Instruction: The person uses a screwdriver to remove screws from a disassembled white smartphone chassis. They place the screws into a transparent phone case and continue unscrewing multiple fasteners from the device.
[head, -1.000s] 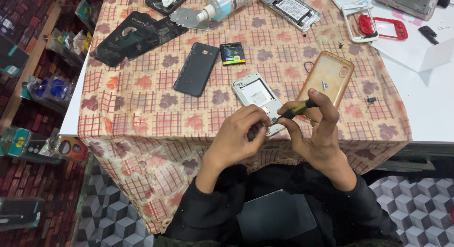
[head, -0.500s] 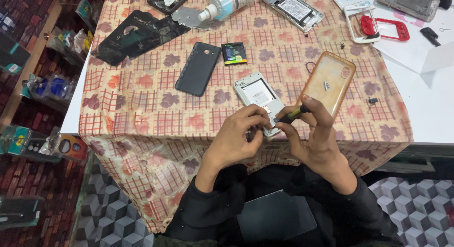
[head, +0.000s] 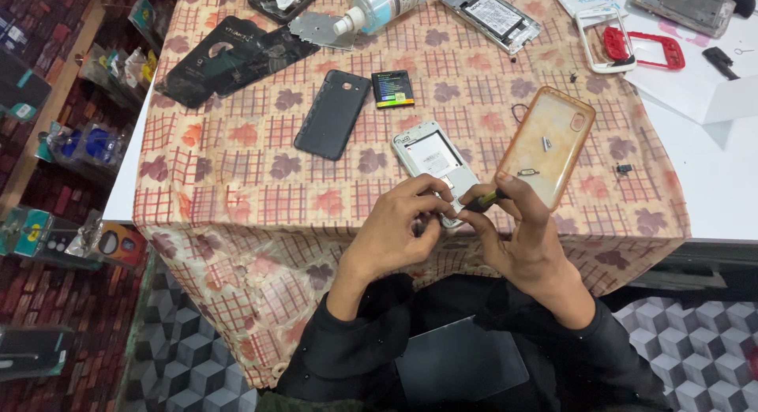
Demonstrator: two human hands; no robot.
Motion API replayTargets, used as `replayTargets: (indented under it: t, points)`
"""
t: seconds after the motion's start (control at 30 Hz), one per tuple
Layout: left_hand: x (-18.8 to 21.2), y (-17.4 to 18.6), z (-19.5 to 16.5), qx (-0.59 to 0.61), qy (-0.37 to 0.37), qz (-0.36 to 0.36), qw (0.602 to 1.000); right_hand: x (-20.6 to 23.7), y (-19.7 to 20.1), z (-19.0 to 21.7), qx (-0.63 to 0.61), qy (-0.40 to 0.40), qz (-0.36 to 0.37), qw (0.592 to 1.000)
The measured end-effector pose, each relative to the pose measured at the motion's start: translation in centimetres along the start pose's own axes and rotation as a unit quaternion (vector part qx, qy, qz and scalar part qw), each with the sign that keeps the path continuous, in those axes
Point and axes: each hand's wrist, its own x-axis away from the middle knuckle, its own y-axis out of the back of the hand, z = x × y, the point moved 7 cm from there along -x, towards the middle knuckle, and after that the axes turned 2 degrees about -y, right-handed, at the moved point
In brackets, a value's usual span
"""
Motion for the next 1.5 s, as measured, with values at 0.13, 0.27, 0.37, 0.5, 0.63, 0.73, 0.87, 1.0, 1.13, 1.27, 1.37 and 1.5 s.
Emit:
replayTargets:
  t: [0.13, 0.27, 0.37, 0.5, 0.63, 0.73, 0.87, 1.0, 1.13, 1.27, 1.37, 1.5]
  points:
    - [0.0, 0.1, -0.1, -0.011, -0.022, -0.012, 1.0, -0.1, 0.1, 0.3, 0.018, 0.009, -0.002, 1.0]
    - [0.0, 0.1, -0.2, -0.014, -0.026, -0.015, 0.999, 0.3, 0.3, -0.1, 0.013, -0.049, 0.003, 0.999]
    - [0.1, 0.0, 0.0, -0.003, -0.011, -0.009, 1.0, 0.7, 0.2, -0.4, 0.003, -0.064, -0.003, 0.998]
    - [0.0, 0.0, 0.0, 0.011, -0.004, -0.012, 1.0, 1.0, 0.3, -0.6, -0.004, -0.032, -0.043, 0.999]
    - [0.1, 0.4, 0.0, 0.036, -0.005, -0.032, 0.999, 0.5, 1.1, -0.7, 0.085, 0.017, -0.083, 0.993]
    - [0.0, 0.5, 0.0, 0.051, -0.002, -0.038, 0.998, 0.0, 1.0, -1.6, -0.053, -0.035, -0.014, 0.998]
    - [-0.1, 0.6, 0.2, 0.085, 0.001, -0.061, 0.995, -0.4, 1.0, -2.4, -0.123, -0.074, -0.009, 0.99]
    - [0.0, 0.7, 0.3, 0.094, -0.006, -0.069, 0.993, -0.3, 1.3, -3.1, -0.071, -0.066, -0.093, 0.991]
    - [0.0, 0.8, 0.5, 0.084, -0.018, -0.085, 0.993, 0.1, -0.6, -5.2, -0.34, -0.157, 0.033, 0.927]
    - [0.1, 0.8, 0.8, 0.105, -0.01, -0.083, 0.991, -0.1, -0.2, -5.6, -0.141, -0.138, 0.011, 0.98]
    - [0.1, 0.8, 1.0, 0.12, -0.011, -0.087, 0.989, -0.1, -0.2, -5.3, -0.108, -0.146, 0.005, 0.983]
    - [0.0, 0.7, 1.4, 0.132, 0.003, -0.101, 0.986, -0.2, -0.3, -3.1, -0.179, -0.079, 0.032, 0.98]
